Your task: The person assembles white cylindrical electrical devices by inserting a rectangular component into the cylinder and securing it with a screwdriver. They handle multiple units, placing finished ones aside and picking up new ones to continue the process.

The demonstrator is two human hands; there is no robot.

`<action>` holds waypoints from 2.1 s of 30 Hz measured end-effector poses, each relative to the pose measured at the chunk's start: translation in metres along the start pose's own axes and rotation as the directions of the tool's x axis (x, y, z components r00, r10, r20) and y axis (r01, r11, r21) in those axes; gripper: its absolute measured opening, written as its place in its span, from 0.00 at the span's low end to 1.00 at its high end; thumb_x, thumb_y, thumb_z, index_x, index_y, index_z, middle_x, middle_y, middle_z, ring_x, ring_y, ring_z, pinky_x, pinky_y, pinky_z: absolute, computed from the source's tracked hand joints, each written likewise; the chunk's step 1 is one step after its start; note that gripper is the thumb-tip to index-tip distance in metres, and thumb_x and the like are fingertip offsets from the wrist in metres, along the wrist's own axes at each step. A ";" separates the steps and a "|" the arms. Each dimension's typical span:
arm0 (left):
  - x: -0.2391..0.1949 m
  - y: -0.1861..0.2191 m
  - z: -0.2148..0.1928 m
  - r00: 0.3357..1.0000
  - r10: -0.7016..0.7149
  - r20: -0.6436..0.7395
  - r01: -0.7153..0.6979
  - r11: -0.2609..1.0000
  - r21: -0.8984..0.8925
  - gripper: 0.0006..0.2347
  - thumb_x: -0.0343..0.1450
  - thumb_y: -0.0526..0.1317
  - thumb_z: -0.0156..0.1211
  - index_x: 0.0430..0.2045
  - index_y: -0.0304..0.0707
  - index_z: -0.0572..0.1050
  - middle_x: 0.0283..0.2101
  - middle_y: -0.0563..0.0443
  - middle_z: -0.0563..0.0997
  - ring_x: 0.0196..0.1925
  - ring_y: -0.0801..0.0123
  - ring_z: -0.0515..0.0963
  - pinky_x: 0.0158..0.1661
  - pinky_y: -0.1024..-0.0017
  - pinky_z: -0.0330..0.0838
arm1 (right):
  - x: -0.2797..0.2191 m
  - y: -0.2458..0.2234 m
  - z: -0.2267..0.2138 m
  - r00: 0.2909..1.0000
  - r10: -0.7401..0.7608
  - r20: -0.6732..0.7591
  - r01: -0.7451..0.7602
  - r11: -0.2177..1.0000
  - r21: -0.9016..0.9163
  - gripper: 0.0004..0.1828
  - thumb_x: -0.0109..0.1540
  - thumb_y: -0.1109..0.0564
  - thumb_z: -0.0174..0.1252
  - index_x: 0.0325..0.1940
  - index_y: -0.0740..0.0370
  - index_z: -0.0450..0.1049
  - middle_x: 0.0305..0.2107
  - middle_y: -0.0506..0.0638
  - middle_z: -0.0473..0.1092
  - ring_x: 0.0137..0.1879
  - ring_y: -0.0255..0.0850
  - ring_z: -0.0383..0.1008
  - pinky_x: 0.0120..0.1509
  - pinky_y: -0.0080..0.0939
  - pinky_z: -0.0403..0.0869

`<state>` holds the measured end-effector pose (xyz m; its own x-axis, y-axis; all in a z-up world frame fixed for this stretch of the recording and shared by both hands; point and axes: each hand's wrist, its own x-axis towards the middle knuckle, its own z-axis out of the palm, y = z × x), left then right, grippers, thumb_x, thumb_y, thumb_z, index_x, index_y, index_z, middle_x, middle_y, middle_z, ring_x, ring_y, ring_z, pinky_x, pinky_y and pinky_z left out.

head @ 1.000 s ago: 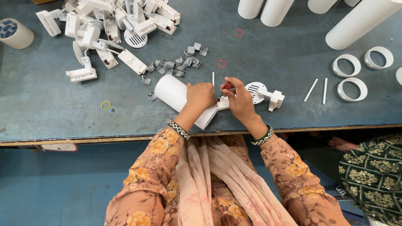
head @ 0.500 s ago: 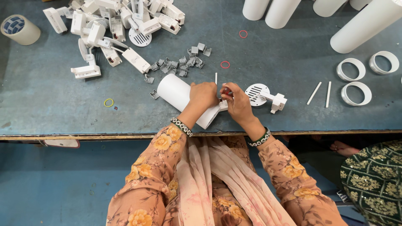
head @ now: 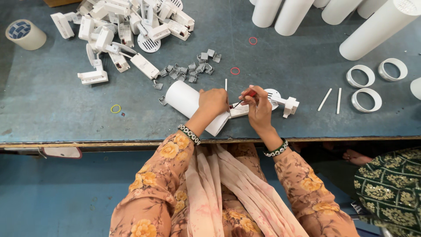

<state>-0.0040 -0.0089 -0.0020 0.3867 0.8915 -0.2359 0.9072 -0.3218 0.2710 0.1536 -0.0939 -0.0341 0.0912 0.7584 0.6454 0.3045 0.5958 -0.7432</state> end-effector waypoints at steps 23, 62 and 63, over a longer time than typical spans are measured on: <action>-0.001 -0.007 -0.002 0.987 0.163 -0.005 -0.163 0.987 -0.014 0.05 0.60 0.40 0.70 0.25 0.45 0.84 0.35 0.49 0.84 0.44 0.59 0.83 0.48 0.49 0.69 | 0.001 -0.011 0.006 0.991 -0.119 0.069 0.129 0.978 -0.165 0.18 0.71 0.70 0.52 0.63 0.61 0.60 0.44 0.58 0.71 0.45 0.43 0.79 0.47 0.37 0.80; 0.013 0.001 0.019 0.906 0.424 0.018 -0.423 0.906 -0.019 0.05 0.59 0.33 0.67 0.24 0.35 0.81 0.33 0.41 0.84 0.45 0.50 0.80 0.45 0.50 0.70 | -0.015 0.004 0.018 0.958 -0.287 0.008 0.285 0.947 -0.150 0.24 0.67 0.76 0.48 0.62 0.56 0.57 0.39 0.60 0.72 0.40 0.48 0.74 0.44 0.43 0.76; 0.015 0.001 0.021 0.903 0.429 0.008 -0.428 0.903 -0.020 0.05 0.59 0.33 0.67 0.24 0.35 0.81 0.33 0.41 0.84 0.45 0.50 0.80 0.45 0.50 0.70 | -0.016 0.005 0.018 0.963 -0.271 -0.006 0.267 0.954 -0.136 0.23 0.67 0.74 0.48 0.62 0.56 0.56 0.39 0.60 0.72 0.40 0.47 0.74 0.45 0.44 0.76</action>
<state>0.0060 -0.0029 -0.0249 0.7395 0.6649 -0.1046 0.6505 -0.6661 0.3649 0.1365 -0.0981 -0.0517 0.0112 0.5671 0.8236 0.4440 0.7351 -0.5123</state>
